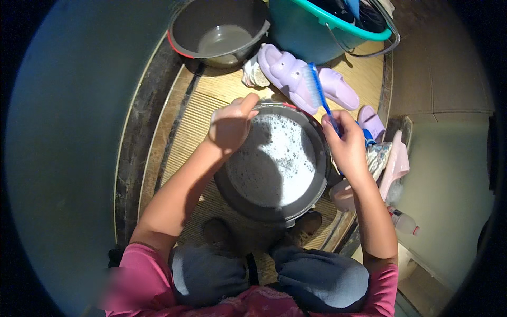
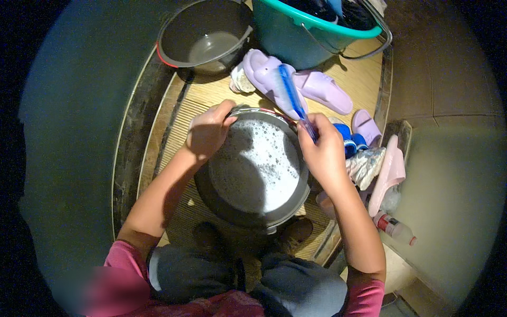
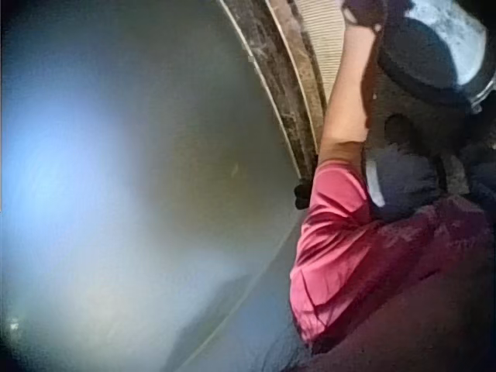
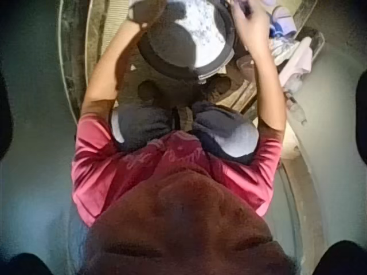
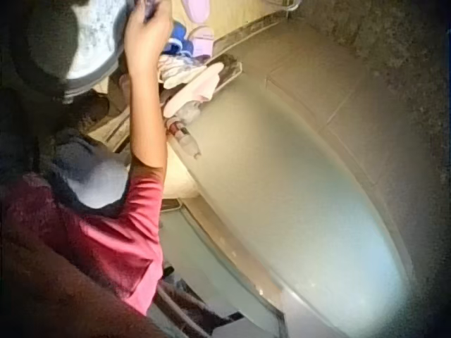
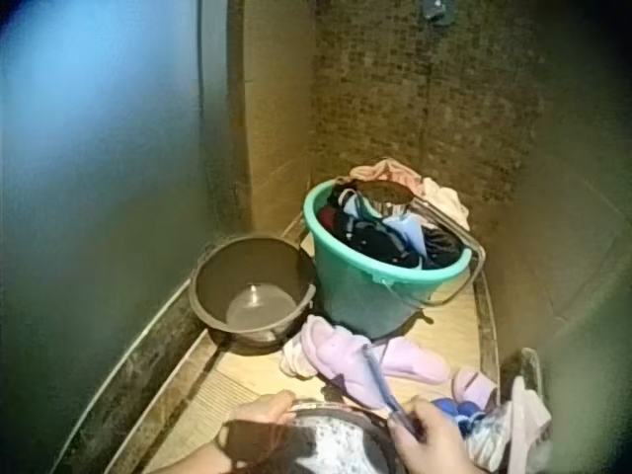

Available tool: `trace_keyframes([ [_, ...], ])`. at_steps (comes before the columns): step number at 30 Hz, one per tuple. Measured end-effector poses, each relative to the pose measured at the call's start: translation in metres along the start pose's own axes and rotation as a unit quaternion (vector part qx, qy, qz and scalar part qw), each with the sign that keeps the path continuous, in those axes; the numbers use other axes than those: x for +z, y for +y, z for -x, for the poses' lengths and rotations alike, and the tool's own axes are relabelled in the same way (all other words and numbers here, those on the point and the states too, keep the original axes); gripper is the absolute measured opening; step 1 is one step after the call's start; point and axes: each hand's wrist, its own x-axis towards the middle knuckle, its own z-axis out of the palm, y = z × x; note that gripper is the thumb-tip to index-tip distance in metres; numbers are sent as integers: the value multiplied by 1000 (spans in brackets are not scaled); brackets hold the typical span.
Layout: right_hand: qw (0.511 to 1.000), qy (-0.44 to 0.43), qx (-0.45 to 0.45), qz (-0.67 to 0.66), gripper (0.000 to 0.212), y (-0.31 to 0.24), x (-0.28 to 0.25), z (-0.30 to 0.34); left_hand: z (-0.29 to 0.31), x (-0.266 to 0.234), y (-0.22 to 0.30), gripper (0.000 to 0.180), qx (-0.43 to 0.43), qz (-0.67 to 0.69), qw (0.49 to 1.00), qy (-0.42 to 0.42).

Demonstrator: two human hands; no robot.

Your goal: The person scrubs a pair of pink slippers with a blue brush in a metal basin filled with soapy water. They rinse the slippers and then scrub a pair of white socks using the same brush and basin.

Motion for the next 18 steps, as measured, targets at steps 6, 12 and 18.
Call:
trace_keyframes([
  [6,992,-52,-89,72,26,49,56,-93,35,-41,-15,18,-153,19,987,-43],
  [12,957,-162,140,-197,18,44,91,-118,64,-52,-27,27,-163,28,986,-6],
  [18,954,-99,101,-263,15,38,84,-108,56,-63,-16,34,-77,52,992,86],
])
